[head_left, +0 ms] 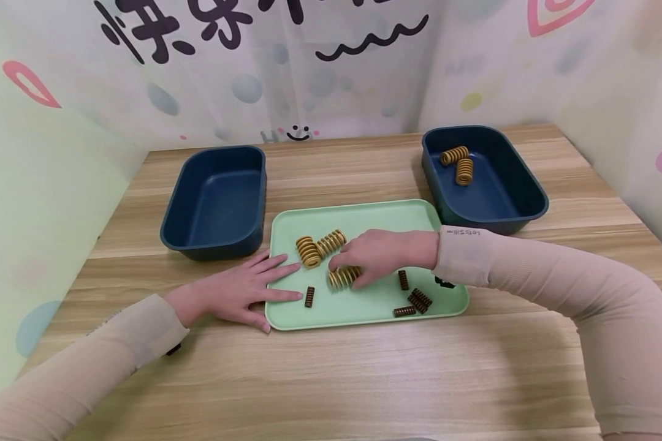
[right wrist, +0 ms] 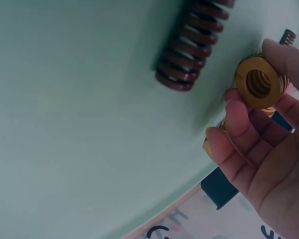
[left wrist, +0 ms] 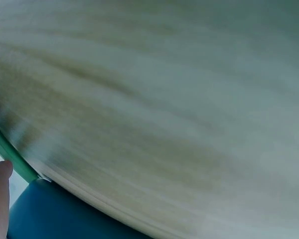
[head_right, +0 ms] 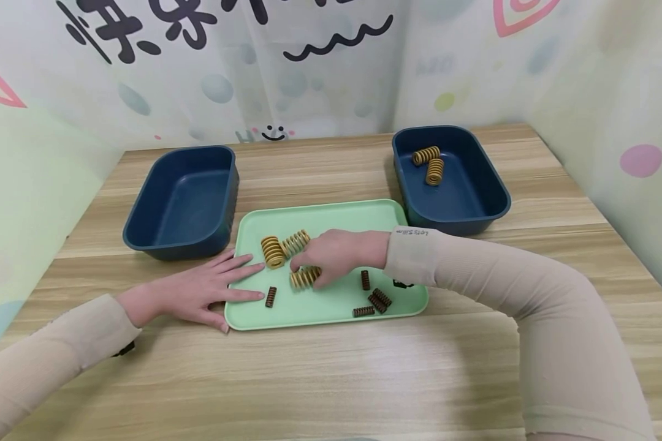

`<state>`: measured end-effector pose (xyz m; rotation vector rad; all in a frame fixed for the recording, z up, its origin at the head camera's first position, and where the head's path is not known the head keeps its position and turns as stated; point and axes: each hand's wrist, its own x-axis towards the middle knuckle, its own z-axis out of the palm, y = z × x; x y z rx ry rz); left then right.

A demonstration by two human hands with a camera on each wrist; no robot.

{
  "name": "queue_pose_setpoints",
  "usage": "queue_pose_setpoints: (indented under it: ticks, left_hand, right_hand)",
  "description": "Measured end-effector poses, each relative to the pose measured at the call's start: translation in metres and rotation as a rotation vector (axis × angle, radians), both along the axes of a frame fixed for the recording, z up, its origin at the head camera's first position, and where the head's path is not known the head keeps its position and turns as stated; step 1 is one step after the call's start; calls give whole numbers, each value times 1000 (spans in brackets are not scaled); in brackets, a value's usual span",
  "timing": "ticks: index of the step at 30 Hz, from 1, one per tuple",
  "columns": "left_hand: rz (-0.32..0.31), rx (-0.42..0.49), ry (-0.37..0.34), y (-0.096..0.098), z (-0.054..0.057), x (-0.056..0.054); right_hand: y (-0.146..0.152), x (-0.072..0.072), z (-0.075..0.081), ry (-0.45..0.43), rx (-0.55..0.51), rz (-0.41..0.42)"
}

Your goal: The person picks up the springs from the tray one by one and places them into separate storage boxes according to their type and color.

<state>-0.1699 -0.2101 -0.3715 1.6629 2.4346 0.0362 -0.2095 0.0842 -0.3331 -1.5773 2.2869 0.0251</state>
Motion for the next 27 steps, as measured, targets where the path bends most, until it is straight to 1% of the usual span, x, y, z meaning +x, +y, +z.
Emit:
queue_pose_setpoints:
  ticks: [7,13,20,27]
  left_hand:
    - [3,-1,1,0,-1,0]
    - [0,-2,8,0,-1,-1]
    - [-1,-2,14,0,-1,0]
    - [-2,-5,12,0,0,0]
  right_hand:
    - [-1,0,-1,12,-17,9]
    - [0,-1,-1,1,-29,4]
    - [5,-5,7,5,-46,-21]
    - [13,-11,19,40,-41,-69]
